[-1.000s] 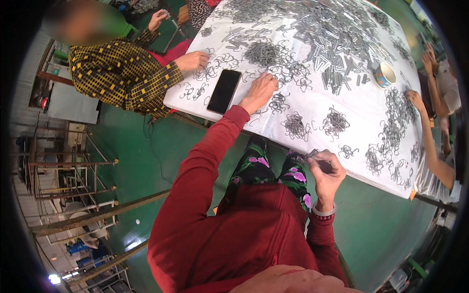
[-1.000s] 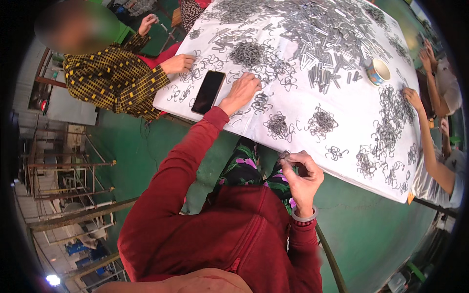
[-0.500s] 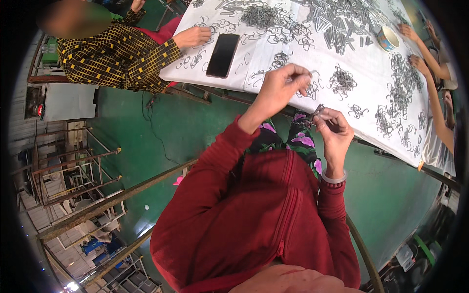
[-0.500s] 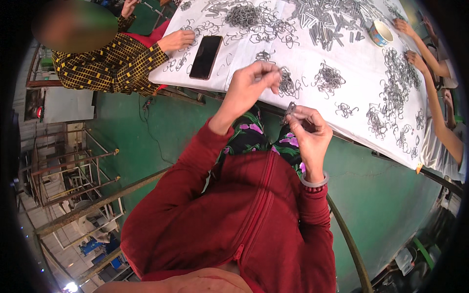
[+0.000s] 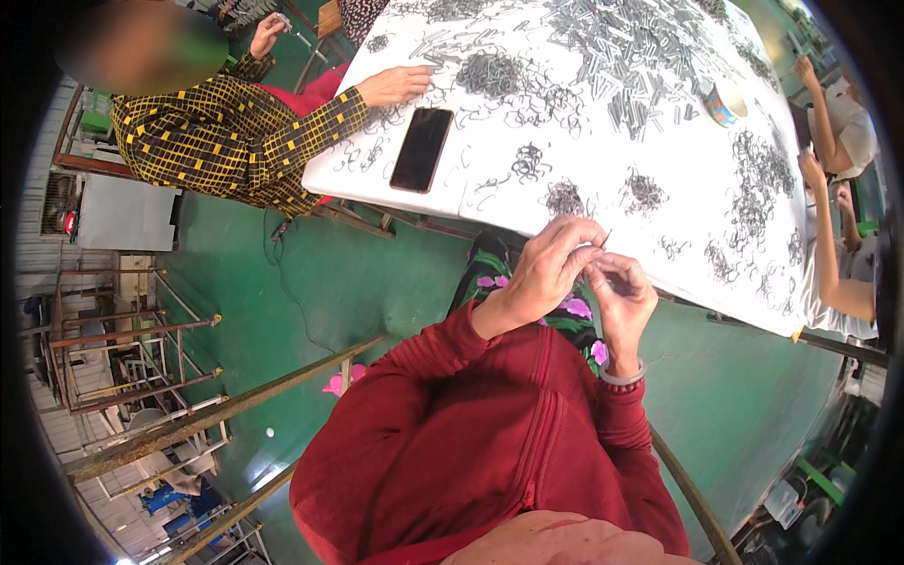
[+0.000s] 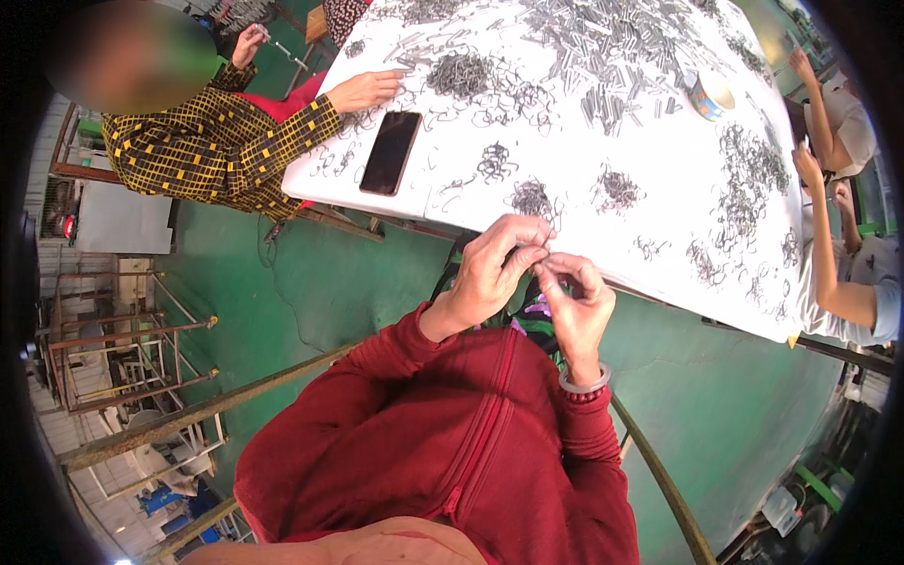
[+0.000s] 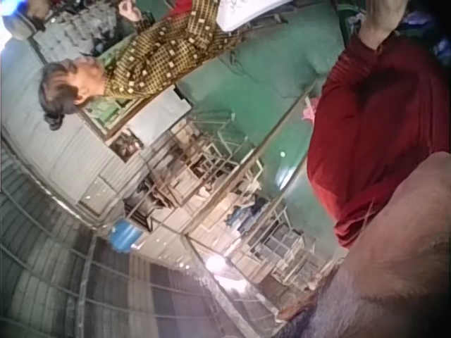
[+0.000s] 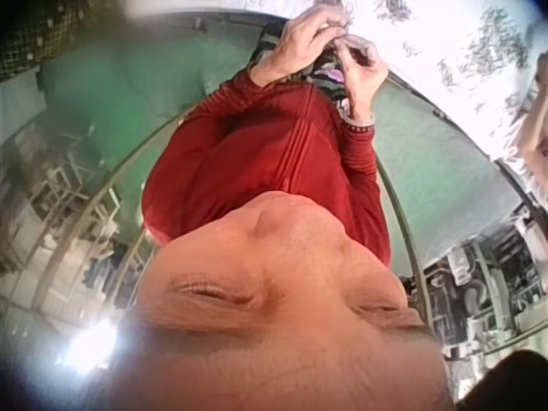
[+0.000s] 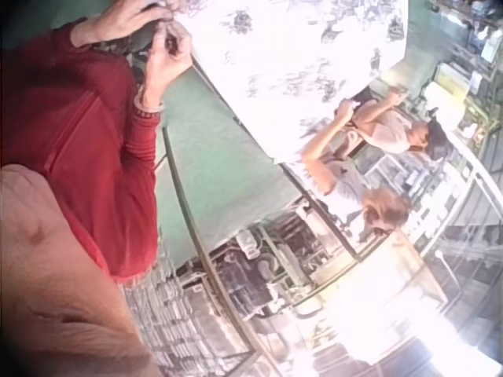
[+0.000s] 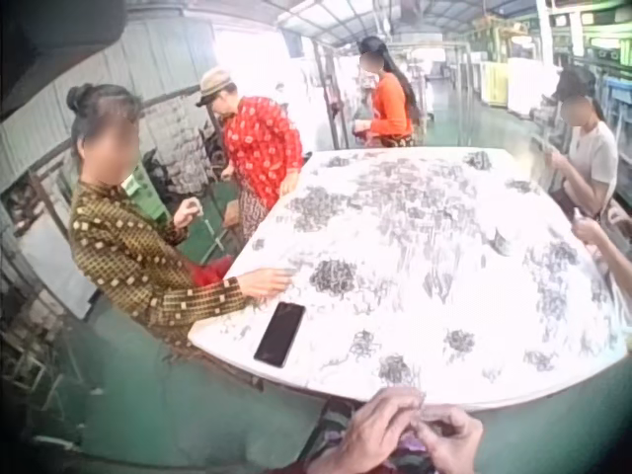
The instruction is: The person repeatedly picks up small metal hooks and cylindrical metal pieces from a table, joins them by hand, and places the assembled units into a vertical rack. The person also occasionally moves loose parts on the table to access more items.
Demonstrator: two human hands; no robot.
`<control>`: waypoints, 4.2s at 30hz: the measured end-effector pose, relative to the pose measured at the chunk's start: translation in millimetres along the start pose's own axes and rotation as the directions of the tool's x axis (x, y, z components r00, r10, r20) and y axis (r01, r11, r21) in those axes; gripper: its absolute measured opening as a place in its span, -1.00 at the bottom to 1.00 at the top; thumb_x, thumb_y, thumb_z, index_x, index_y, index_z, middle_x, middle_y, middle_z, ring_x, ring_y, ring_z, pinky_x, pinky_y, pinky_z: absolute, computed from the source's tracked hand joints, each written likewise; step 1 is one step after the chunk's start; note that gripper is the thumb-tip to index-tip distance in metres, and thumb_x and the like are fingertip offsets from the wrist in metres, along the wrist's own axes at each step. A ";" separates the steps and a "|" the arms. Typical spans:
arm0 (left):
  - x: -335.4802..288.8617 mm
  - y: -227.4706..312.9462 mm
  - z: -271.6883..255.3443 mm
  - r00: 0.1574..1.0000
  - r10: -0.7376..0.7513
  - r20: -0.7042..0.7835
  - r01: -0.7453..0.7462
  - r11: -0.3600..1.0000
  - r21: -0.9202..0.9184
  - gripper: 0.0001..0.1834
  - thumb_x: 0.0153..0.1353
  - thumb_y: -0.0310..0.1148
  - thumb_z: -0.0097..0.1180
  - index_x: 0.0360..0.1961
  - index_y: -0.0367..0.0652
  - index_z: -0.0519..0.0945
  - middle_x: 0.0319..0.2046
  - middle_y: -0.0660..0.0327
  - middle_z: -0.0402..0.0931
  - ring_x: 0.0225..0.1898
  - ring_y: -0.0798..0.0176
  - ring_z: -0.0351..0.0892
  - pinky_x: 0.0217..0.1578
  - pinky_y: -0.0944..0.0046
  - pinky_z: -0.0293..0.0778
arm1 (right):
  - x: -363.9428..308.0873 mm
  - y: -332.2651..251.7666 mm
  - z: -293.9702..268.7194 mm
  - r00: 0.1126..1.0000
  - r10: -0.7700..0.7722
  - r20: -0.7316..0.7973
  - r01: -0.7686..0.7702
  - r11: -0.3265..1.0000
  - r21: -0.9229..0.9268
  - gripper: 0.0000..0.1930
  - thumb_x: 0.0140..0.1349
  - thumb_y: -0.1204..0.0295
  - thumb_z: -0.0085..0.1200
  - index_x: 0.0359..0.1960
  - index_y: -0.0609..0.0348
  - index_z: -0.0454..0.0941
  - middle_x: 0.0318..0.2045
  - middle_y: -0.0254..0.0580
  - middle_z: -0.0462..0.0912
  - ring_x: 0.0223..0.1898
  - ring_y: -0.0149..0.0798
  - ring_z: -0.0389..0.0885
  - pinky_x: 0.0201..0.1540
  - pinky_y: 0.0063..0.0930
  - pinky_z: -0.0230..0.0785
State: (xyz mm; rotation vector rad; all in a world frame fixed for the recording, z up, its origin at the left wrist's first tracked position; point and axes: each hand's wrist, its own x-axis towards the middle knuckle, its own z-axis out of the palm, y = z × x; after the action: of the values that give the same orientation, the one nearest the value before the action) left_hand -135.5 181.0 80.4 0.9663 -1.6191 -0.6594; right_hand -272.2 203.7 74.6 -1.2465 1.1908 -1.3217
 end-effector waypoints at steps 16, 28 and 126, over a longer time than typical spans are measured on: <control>-2.6 7.9 -1.2 0.989 -0.096 0.113 0.115 0.978 -0.172 -0.88 0.18 -0.67 0.01 -0.28 -0.30 0.39 -0.34 0.05 0.51 -0.28 0.19 0.58 -0.25 0.28 0.52 | 285.7 107.5 -47.3 0.918 -0.223 0.327 0.393 0.404 -0.826 -0.55 -0.05 0.48 0.23 -0.03 0.15 0.52 -0.31 0.11 0.53 -0.17 0.04 0.52 -0.09 -0.19 0.38; -7.5 -3.0 -4.7 0.988 -0.105 0.117 0.119 0.986 -0.120 -0.90 0.20 -0.67 -0.01 -0.27 -0.31 0.39 -0.33 0.05 0.51 -0.25 0.20 0.60 -0.22 0.29 0.54 | 312.7 116.1 -93.9 0.962 0.100 0.253 0.117 0.688 -0.716 -0.64 -0.13 0.68 0.08 -0.19 0.37 0.56 -0.67 -0.11 0.54 -0.65 -0.30 0.58 -0.59 -0.43 0.43; 82.1 -211.4 -77.7 0.981 -0.001 0.195 -0.166 0.519 0.839 -0.89 0.14 -0.47 0.01 -0.33 -0.29 0.46 -0.34 0.04 0.45 -0.20 0.01 0.46 -0.21 0.06 0.45 | 11.1 -30.6 -42.9 0.999 -0.045 -0.003 0.045 0.998 0.045 -0.78 0.03 0.78 0.12 -0.25 0.38 0.53 -0.40 -0.21 0.62 -0.36 -0.39 0.59 -0.21 -0.55 0.47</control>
State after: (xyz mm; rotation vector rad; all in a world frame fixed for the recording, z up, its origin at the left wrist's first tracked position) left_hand -13.7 6.7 -30.4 1.5468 -2.1848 0.2287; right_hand -315.9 197.7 105.5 -1.2460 1.1343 -1.3756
